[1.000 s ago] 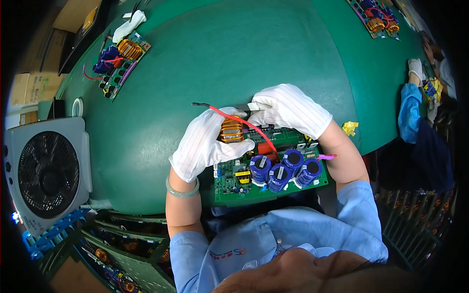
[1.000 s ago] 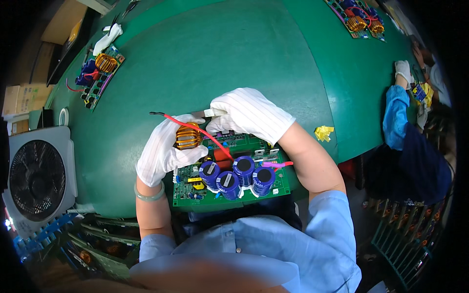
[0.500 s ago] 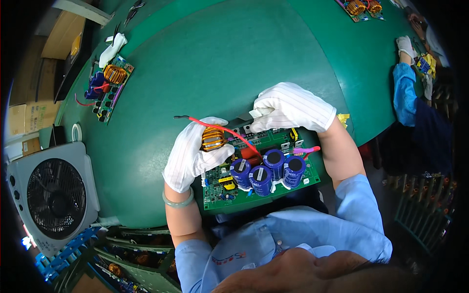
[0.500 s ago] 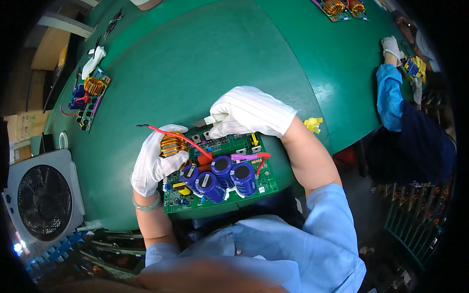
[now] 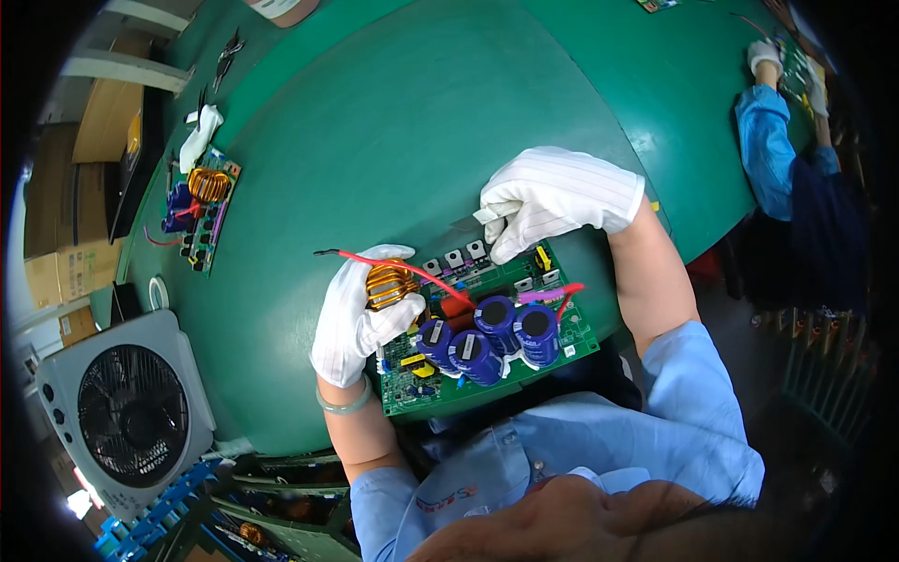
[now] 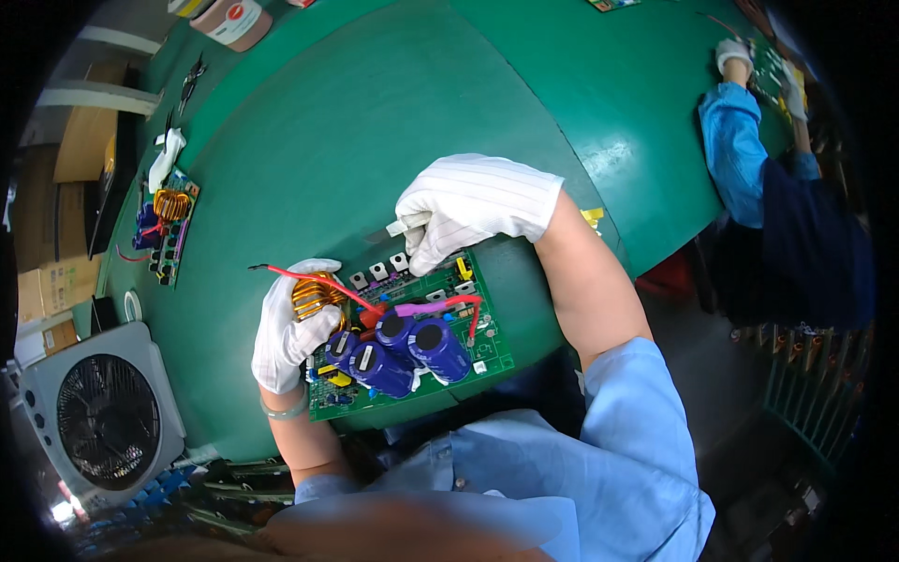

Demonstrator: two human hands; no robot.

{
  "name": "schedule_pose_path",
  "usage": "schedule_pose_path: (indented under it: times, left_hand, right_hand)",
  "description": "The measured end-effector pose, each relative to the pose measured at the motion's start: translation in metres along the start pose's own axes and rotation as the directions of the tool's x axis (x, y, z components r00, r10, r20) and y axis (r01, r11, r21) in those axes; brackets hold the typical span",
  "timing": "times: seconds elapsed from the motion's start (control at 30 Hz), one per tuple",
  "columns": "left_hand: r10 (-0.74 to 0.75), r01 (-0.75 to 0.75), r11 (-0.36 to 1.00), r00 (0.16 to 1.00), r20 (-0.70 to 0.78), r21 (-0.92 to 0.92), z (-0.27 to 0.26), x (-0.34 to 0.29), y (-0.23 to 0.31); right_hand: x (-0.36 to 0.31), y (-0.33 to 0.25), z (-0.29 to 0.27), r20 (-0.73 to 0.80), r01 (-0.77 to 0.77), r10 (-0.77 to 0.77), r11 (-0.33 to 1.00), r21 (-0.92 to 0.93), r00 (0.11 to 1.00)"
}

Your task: The person picks up a green circuit board from a rack and places it on a green workbench. They use a small metal tool to scrape the surface of the board, then flip it over to inspect the components. The person repeats this process with multiple boards, handling them one at a time and placing them back on the rack.

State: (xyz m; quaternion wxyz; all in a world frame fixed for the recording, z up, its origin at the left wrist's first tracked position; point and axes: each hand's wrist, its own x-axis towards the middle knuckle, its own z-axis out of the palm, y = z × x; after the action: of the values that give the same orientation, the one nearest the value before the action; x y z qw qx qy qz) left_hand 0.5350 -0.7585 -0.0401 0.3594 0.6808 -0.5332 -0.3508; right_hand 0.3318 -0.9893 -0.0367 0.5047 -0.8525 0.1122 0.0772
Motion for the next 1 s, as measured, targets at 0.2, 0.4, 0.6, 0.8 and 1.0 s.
schedule_pose_path:
  times: [0.2, 0.4, 0.6, 0.8, 1.0]
  left_hand:
    - [-0.032, 0.034, 0.995, 0.999, 0.017, -0.096, 0.001, 0.0, -0.003]
    - [-0.085, 0.088, 0.976, 0.996, 0.027, -0.2, 0.003, -0.004, -0.002]
    - [-0.049, 0.052, 0.985, 0.999, 0.023, -0.166, 0.003, -0.002, -0.004]
    - [-0.101, 0.105, 0.976, 0.994, 0.033, -0.19, 0.003, -0.003, -0.002]
    - [-0.13, 0.127, 0.967, 0.992, 0.004, -0.22, 0.007, -0.003, 0.005]
  right_hand:
    - [0.005, 0.01, -0.001, 0.032, -0.048, 0.048, 0.999, -0.018, 0.998]
    - [0.009, 0.021, 0.004, -0.021, -0.016, 0.013, 0.992, -0.123, 1.0]
    - [0.006, 0.027, 0.004, -0.049, 0.065, -0.079, 0.97, -0.233, 0.996]
    - [-0.002, 0.032, -0.009, -0.028, -0.033, 0.027, 0.975, -0.221, 0.999]
    - [-0.004, 0.034, -0.007, -0.068, -0.046, 0.027, 0.957, -0.285, 0.997]
